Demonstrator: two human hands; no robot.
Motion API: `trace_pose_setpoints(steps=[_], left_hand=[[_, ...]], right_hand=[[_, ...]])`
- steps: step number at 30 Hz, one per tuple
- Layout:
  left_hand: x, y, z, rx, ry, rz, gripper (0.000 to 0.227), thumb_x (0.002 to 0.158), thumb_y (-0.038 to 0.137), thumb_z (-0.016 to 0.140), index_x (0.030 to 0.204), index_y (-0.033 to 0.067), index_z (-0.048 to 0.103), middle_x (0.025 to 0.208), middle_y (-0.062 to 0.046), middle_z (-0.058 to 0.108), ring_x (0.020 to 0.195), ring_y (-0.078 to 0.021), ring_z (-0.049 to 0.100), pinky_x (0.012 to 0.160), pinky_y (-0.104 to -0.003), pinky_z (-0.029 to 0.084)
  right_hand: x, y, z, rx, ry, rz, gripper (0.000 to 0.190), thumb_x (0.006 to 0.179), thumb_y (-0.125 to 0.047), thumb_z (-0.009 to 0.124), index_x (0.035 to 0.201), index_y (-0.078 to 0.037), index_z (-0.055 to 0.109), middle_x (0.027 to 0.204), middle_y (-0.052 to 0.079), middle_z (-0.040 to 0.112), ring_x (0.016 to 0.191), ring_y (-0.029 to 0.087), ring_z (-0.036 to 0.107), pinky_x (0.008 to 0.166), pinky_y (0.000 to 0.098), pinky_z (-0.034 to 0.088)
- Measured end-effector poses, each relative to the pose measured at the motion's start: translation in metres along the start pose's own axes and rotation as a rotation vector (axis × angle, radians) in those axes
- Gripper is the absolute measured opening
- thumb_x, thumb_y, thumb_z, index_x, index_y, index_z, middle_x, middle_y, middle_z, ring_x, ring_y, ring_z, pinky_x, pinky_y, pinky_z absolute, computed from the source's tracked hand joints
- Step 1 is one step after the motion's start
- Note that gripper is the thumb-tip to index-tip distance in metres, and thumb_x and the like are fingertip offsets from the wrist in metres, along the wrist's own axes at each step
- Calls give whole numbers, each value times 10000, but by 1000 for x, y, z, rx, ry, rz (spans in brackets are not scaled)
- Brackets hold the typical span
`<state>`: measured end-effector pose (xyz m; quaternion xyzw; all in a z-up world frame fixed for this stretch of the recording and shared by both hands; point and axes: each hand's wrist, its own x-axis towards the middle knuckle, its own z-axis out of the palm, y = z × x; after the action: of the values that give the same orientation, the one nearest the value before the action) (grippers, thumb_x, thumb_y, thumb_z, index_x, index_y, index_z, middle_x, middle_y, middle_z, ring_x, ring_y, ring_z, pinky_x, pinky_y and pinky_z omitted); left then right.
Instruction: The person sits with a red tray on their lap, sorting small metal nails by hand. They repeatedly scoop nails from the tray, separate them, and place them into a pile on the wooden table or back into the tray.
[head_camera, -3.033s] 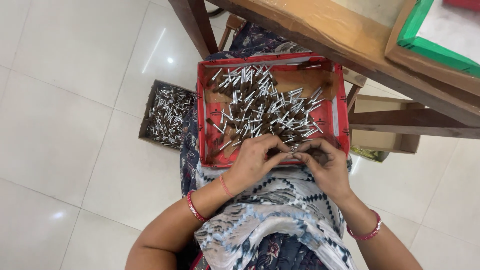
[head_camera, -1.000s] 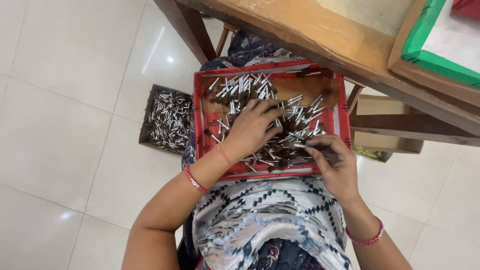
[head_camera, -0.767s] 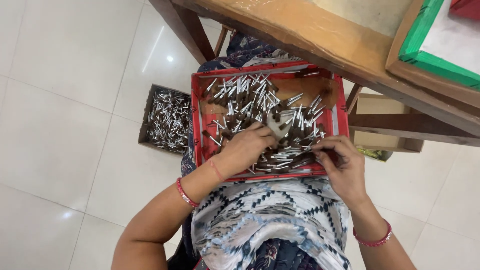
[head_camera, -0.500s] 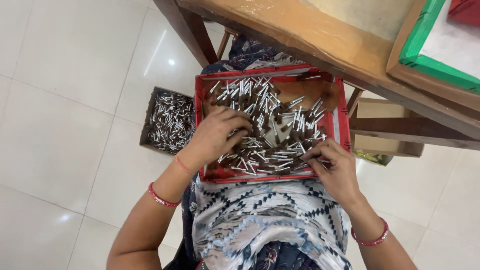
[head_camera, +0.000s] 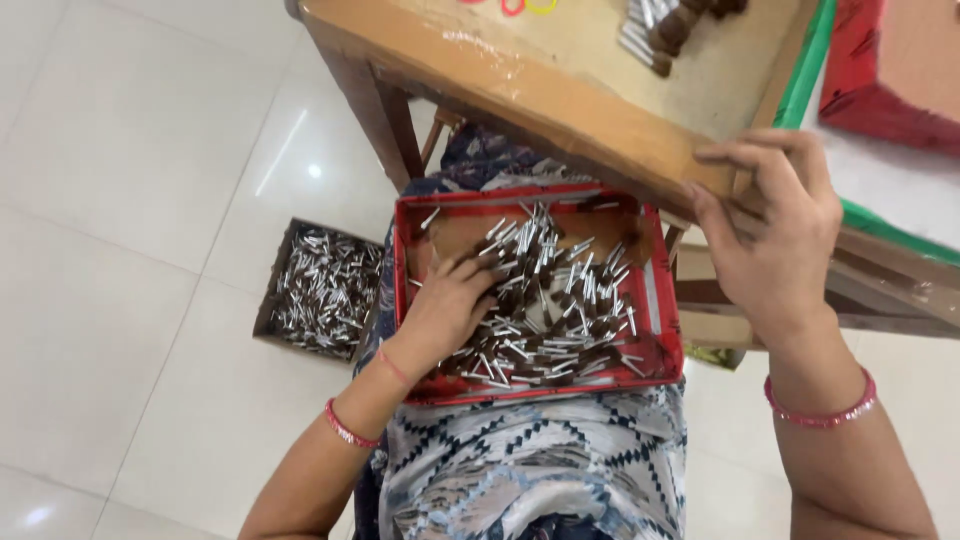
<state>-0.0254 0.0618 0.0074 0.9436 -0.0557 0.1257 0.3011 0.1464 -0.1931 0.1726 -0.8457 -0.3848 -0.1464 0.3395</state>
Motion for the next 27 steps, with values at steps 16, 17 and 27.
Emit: trace_pose_setpoints(steps=[16, 17, 27], left_hand=[[-24, 17, -32, -228, 12, -146, 299, 909, 162, 699, 1192, 67, 684, 1176, -126, 684, 1106, -350, 618, 947, -436, 496], [-24, 17, -31, -237, 19, -147, 299, 910, 162, 699, 1194, 66, 683, 1174, -126, 684, 1104, -350, 620, 947, -435, 497], [-25, 20, -23, -224, 9, -116, 289, 903, 157, 709, 1173, 56, 687, 1154, -126, 696, 1088, -354, 622, 944, -438, 496]], right_hand=[[136, 81, 96, -451, -249, -57, 748, 751, -117, 766, 1435, 42, 506, 1357, 266, 477, 1221, 454, 503, 1058, 513, 433], [135, 85, 98, -431, -297, 12, 687, 798, -103, 733, 1433, 35, 511, 1350, 276, 481, 1214, 457, 511, 1042, 514, 450], [151, 103, 114, -536, -402, 29, 643, 765, -138, 778, 1286, 117, 498, 1284, 320, 509, 1176, 475, 517, 1037, 503, 461]])
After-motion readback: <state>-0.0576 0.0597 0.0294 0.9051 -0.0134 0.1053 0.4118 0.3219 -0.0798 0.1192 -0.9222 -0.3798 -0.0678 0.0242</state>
